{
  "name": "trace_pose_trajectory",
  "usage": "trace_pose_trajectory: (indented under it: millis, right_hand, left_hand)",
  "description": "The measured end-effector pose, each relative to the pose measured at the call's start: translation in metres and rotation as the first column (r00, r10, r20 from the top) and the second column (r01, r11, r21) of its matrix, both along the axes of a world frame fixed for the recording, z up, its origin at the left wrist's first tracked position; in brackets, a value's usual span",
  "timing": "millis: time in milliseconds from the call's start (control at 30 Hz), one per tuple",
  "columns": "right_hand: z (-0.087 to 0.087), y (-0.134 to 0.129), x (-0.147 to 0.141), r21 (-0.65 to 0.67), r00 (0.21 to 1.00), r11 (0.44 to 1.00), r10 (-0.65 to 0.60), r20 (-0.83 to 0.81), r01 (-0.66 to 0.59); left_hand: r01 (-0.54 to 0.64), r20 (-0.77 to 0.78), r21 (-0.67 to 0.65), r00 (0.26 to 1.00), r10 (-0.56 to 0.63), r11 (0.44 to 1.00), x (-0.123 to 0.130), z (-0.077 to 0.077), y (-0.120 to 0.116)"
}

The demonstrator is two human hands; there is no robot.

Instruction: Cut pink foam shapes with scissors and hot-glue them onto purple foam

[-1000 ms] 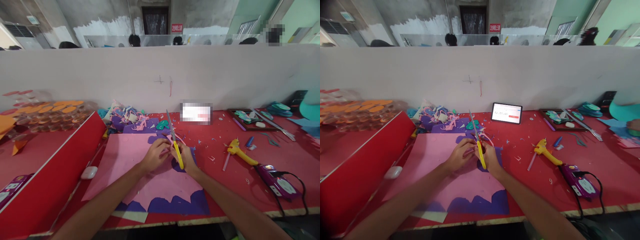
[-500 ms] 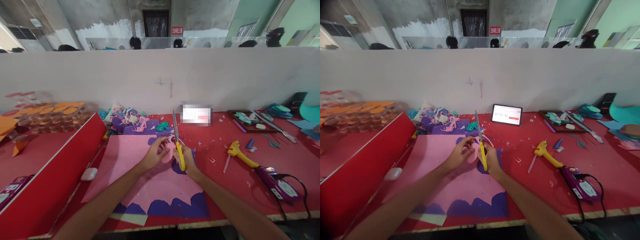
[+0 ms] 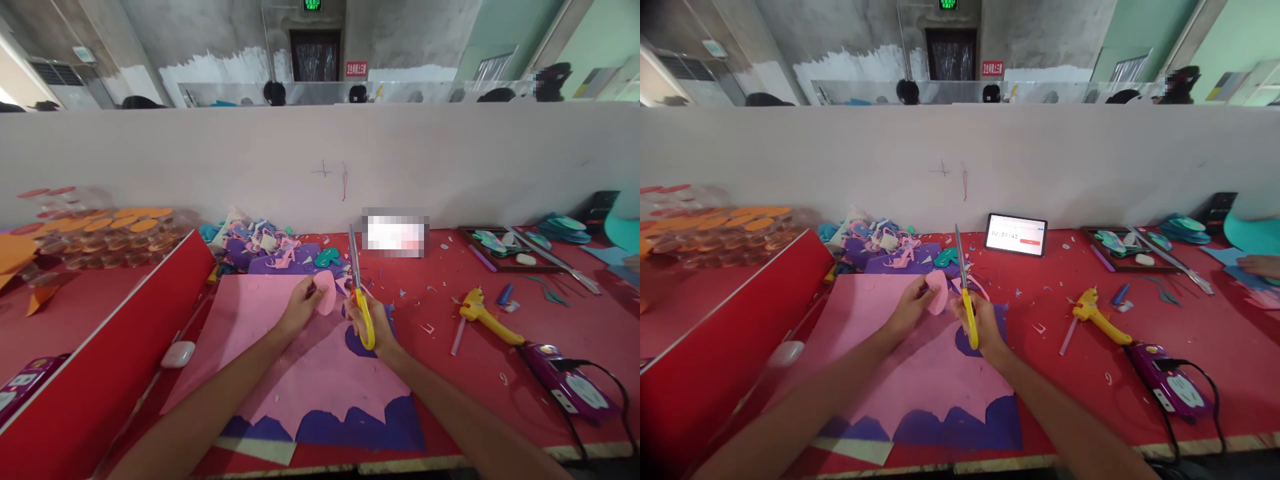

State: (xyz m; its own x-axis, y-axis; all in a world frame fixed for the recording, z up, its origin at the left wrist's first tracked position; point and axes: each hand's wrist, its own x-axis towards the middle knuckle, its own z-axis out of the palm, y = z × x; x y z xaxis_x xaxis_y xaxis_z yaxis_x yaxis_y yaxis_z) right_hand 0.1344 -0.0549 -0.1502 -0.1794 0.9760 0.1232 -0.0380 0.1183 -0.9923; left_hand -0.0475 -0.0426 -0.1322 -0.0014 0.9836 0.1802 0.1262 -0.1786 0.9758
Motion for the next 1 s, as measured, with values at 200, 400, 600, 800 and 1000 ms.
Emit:
trace_pose_trajectory:
  millis: [200,400,600,800,1000]
  right_hand:
    - [-0.003,0.002,-0.003,-0.007,0.992,0.996,0.088,-0.095,-0.089]
    - [-0.006,0.003,-0.011,0.013,0.981,0.997,0.084,-0.173,-0.083]
    - [-0.004,0.0,-0.011,0.057,0.977,0.993,0.114,-0.179,-0.106]
    - [-0.007,-0.002,-0.005,0.103,0.977,0.986,0.144,-0.159,-0.128]
    - [-0.007,-0.004,0.001,0.129,0.981,0.979,0.169,-0.09,-0.157]
  left_hand:
    - [-0.114,0.099,0.013,0.989,0.112,0.993,0.002,0.009,0.003]
    - [-0.204,0.158,0.062,0.969,0.192,0.977,0.008,0.062,0.035]
    - [-0.193,0.19,0.151,0.968,0.163,0.969,0.02,0.103,0.053]
    - [-0.081,0.116,0.256,0.992,0.053,0.963,0.021,0.106,0.037]
    - [-0.13,0.15,0.273,0.985,0.091,0.953,0.025,0.113,0.025]
